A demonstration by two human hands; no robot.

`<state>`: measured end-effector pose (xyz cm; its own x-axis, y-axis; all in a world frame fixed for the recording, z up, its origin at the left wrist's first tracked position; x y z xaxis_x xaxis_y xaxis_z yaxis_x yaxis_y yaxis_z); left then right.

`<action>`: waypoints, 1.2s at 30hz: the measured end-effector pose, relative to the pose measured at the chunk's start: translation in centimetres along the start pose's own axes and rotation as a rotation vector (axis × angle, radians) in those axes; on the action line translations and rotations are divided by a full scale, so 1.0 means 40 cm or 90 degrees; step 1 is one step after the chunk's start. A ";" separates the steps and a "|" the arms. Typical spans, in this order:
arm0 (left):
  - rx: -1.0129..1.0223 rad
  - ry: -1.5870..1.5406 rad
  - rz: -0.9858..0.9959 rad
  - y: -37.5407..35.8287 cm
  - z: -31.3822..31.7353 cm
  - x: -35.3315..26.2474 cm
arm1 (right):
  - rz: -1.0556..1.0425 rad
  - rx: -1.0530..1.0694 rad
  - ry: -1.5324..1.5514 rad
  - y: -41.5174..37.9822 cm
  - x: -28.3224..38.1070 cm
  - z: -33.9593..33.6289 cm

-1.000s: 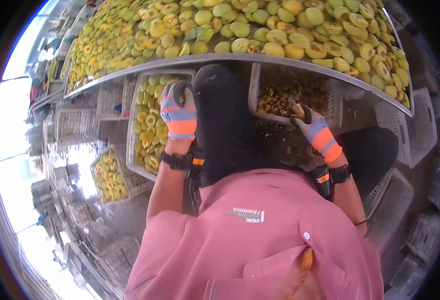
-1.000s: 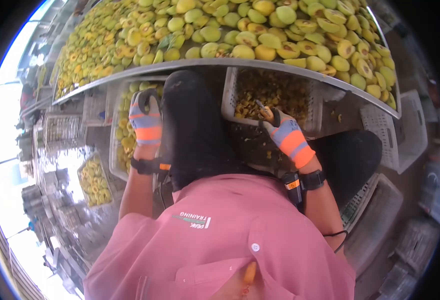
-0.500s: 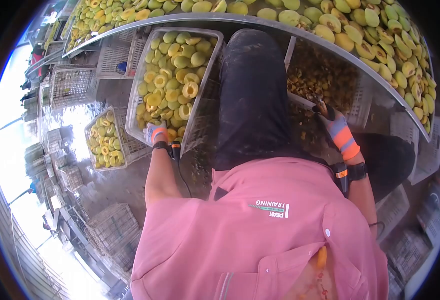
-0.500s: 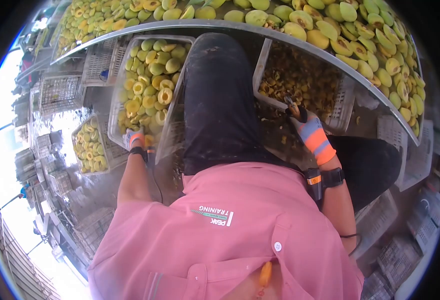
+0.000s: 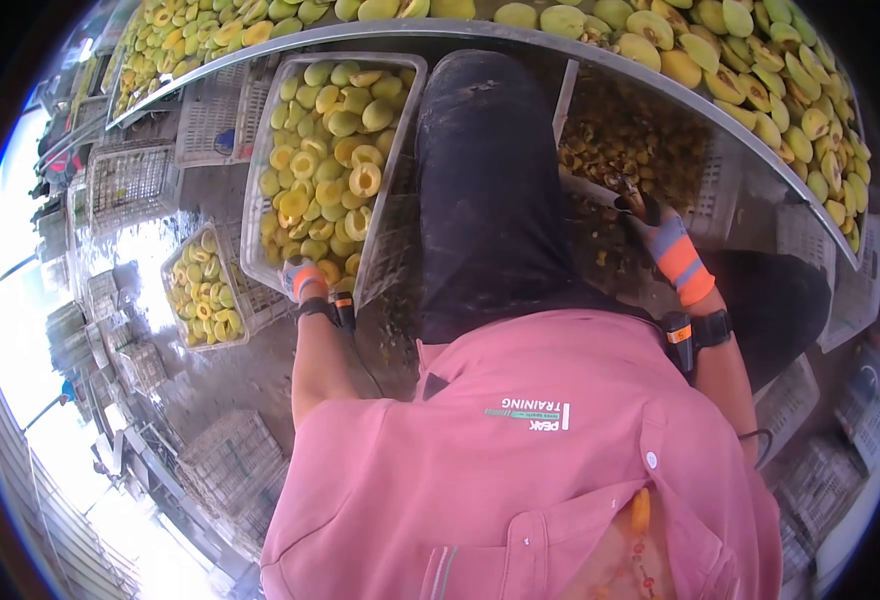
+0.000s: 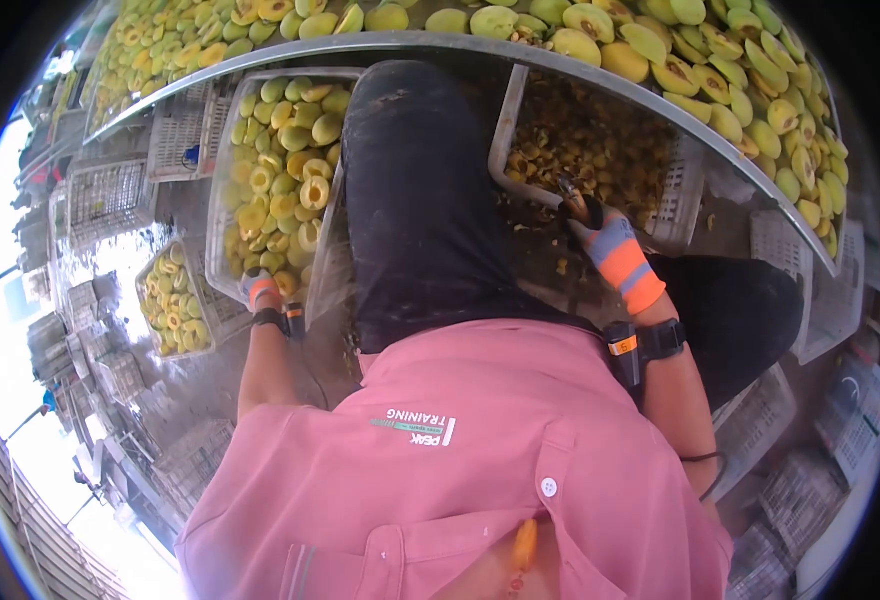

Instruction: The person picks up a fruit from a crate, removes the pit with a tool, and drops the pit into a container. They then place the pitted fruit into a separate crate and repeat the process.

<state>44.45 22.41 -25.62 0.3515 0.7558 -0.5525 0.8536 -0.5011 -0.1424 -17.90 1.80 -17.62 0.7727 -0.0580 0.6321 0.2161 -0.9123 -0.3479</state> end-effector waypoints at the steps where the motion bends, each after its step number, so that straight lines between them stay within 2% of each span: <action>1: -0.042 0.061 0.025 -0.032 0.004 -0.057 | -0.011 -0.009 -0.042 -0.004 0.013 -0.007; 2: -0.086 0.122 0.050 -0.066 0.008 -0.123 | -0.003 -0.006 0.013 -0.003 0.011 -0.008; 3: -0.108 0.159 0.185 -0.120 0.013 -0.215 | 0.004 -0.002 0.069 -0.005 0.009 -0.006; 4: -0.022 0.158 0.276 -0.157 0.022 -0.284 | 0.010 0.002 0.125 -0.007 0.008 -0.005; 6: 0.152 0.154 0.457 -0.204 0.041 -0.371 | 0.011 0.003 0.102 -0.012 0.014 -0.008; 9: 0.272 0.363 0.462 -0.205 0.078 -0.367 | -0.046 -0.023 0.006 -0.015 0.036 -0.024; 12: 0.335 0.444 0.465 -0.169 0.085 -0.345 | -0.079 -0.028 -0.032 -0.036 0.081 -0.052; 15: 0.389 0.466 0.431 -0.169 0.064 -0.357 | -0.096 -0.013 -0.041 -0.036 0.088 -0.060; 18: 0.364 0.422 0.484 -0.184 0.048 -0.375 | -0.105 -0.005 -0.010 -0.036 0.081 -0.054; 21: 0.303 0.182 0.485 -0.156 0.059 -0.336 | -0.091 -0.007 -0.024 -0.032 0.056 -0.046; 24: 0.276 -0.166 0.246 -0.108 0.080 -0.266 | -0.079 0.001 -0.043 -0.028 0.055 -0.047; 25: 0.303 -0.226 0.182 -0.078 0.078 -0.237 | -0.074 0.003 -0.046 -0.029 0.056 -0.049; 28: 0.319 -0.108 -0.014 -0.064 0.074 -0.213 | -0.082 -0.011 -0.096 -0.026 0.043 -0.042; 31: 0.146 0.290 0.127 -0.135 0.055 -0.319 | -0.074 -0.016 -0.057 -0.034 0.060 -0.041; 34: 0.101 0.289 0.201 -0.143 0.078 -0.311 | -0.089 -0.005 -0.063 -0.019 0.035 -0.028; 36: 0.110 0.263 0.190 -0.148 0.070 -0.330 | -0.104 -0.012 -0.056 -0.016 0.035 -0.031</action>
<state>33.69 14.23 -19.80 0.7203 0.6558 -0.2261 0.6302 -0.7549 -0.1818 -17.71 1.78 -15.66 0.7776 0.1261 0.6160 0.3319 -0.9144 -0.2318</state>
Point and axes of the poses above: each hand's wrist, its own y-axis towards the middle knuckle, its own z-axis out of the palm, x = y × z, the point moved 2 cm from there along y, towards the middle knuckle, and after that the axes turned 13 degrees about -y, right-handed, at the moved point
